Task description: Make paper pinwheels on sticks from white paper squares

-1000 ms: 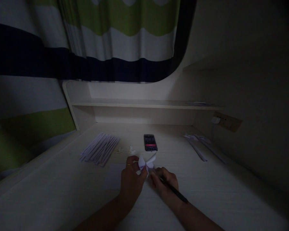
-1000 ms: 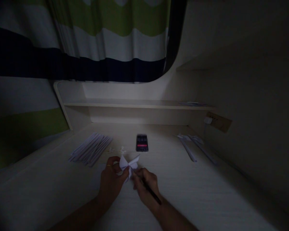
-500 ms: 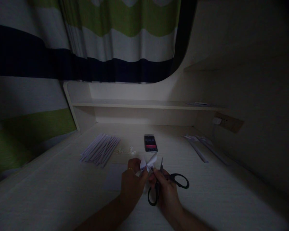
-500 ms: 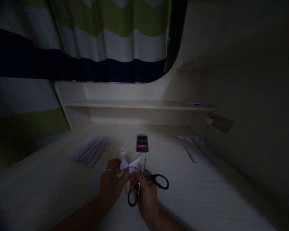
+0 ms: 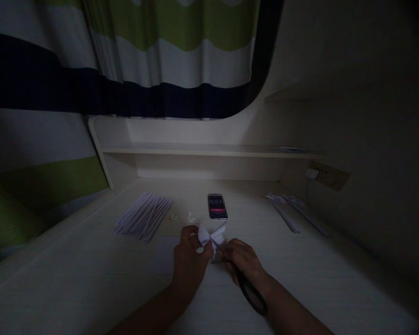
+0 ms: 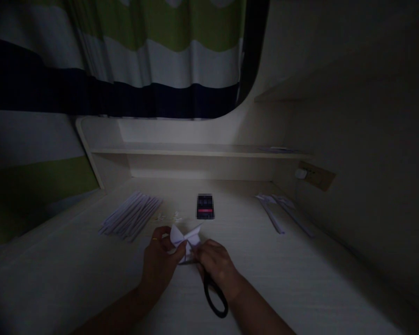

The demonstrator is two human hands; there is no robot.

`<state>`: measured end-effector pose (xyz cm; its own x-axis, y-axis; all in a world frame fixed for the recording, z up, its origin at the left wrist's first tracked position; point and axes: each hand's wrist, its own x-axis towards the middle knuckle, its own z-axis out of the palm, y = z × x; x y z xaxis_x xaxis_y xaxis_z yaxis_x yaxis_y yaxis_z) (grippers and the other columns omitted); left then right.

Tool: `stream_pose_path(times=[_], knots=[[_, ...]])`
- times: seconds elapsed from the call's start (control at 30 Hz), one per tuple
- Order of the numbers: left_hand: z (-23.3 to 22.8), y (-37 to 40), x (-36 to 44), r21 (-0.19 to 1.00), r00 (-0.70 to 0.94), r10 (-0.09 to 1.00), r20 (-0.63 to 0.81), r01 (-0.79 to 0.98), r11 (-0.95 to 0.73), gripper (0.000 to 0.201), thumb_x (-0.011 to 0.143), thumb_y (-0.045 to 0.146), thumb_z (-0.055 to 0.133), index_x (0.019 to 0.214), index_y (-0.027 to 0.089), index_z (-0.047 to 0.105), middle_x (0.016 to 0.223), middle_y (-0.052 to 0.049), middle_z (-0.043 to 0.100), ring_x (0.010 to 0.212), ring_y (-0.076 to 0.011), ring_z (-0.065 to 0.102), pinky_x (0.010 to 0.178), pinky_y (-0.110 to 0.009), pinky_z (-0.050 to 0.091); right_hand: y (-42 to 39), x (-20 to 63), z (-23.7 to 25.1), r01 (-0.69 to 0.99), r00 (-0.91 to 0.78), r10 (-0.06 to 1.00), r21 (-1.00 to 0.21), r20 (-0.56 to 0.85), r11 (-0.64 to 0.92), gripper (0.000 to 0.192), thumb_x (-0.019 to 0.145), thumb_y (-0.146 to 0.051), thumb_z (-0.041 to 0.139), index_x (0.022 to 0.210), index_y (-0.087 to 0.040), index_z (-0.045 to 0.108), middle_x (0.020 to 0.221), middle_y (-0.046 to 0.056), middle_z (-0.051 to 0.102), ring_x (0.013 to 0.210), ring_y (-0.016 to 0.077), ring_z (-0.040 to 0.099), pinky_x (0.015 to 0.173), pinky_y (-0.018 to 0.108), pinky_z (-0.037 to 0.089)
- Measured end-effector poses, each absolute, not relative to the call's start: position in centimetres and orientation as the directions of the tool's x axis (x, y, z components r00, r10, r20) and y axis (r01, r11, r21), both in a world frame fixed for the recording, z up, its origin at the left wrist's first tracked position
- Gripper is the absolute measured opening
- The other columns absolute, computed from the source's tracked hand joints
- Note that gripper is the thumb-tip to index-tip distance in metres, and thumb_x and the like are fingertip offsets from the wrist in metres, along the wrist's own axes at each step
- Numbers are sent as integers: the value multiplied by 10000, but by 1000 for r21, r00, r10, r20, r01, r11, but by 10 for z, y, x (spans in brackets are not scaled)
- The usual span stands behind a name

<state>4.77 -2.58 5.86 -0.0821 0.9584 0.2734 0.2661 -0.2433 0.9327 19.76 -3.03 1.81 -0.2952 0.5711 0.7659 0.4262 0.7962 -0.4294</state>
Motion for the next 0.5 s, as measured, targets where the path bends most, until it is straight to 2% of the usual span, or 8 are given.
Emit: stream_pose_path(times=[0.1, 0.17, 0.23, 0.27, 0.33, 0.4, 0.5], knots=[[57, -26, 47, 947, -64, 964, 257, 216, -238, 291, 630, 239, 576, 861, 206, 403, 678, -11, 674, 609, -175, 646, 537, -253, 484, -28, 203, 21, 443, -415, 521, -335, 746, 832, 129, 782, -184, 485, 792, -211, 611, 760, 62, 651, 659, 182, 564, 628, 326, 429], [57, -26, 47, 949, -67, 964, 258, 204, -240, 292, 633, 236, 574, 865, 207, 399, 692, -16, 674, 623, -178, 648, 536, -255, 487, -29, 199, 20, 449, -359, 534, -360, 766, 818, 110, 765, -179, 505, 753, -213, 610, 702, 46, 649, 601, 167, 559, 580, 301, 430], [57, -26, 47, 945, -77, 962, 263, 223, -241, 293, 633, 237, 573, 868, 208, 401, 698, -19, 674, 637, -183, 649, 539, -258, 490, -31, 190, 17, 459, -193, 581, -450, 791, 766, 89, 733, -190, 536, 681, -218, 602, 611, 18, 628, 525, 146, 544, 512, 263, 420], [57, -26, 47, 942, -84, 961, 265, 236, -239, 295, 632, 238, 575, 869, 208, 402, 695, -18, 674, 637, -183, 650, 541, -259, 490, -33, 185, 16, 470, -62, 622, -526, 781, 708, 89, 718, -205, 553, 639, -220, 592, 570, 3, 611, 491, 135, 534, 481, 246, 410], [58, -26, 47, 939, -95, 959, 266, 249, -235, 294, 631, 242, 577, 868, 211, 405, 694, -16, 674, 633, -182, 649, 547, -259, 490, -37, 174, 15, 471, 74, 678, -625, 731, 623, 98, 719, -246, 558, 629, -213, 581, 547, -5, 603, 465, 129, 530, 453, 234, 398], [59, -26, 47, 942, -99, 959, 265, 236, -236, 292, 634, 250, 576, 870, 211, 409, 697, -17, 676, 632, -181, 650, 556, -262, 491, -42, 167, 19, 374, 230, 785, -797, 576, 475, 197, 724, -315, 563, 563, -205, 538, 458, -27, 562, 418, 118, 506, 428, 222, 380], [59, -26, 47, 944, -111, 955, 275, 222, -246, 297, 632, 261, 577, 879, 205, 421, 704, -29, 680, 643, -190, 652, 562, -271, 492, -48, 159, 30, 139, 240, 900, -931, 363, 338, 265, 740, -355, 560, 538, -191, 507, 439, -29, 559, 435, 111, 513, 483, 222, 397]])
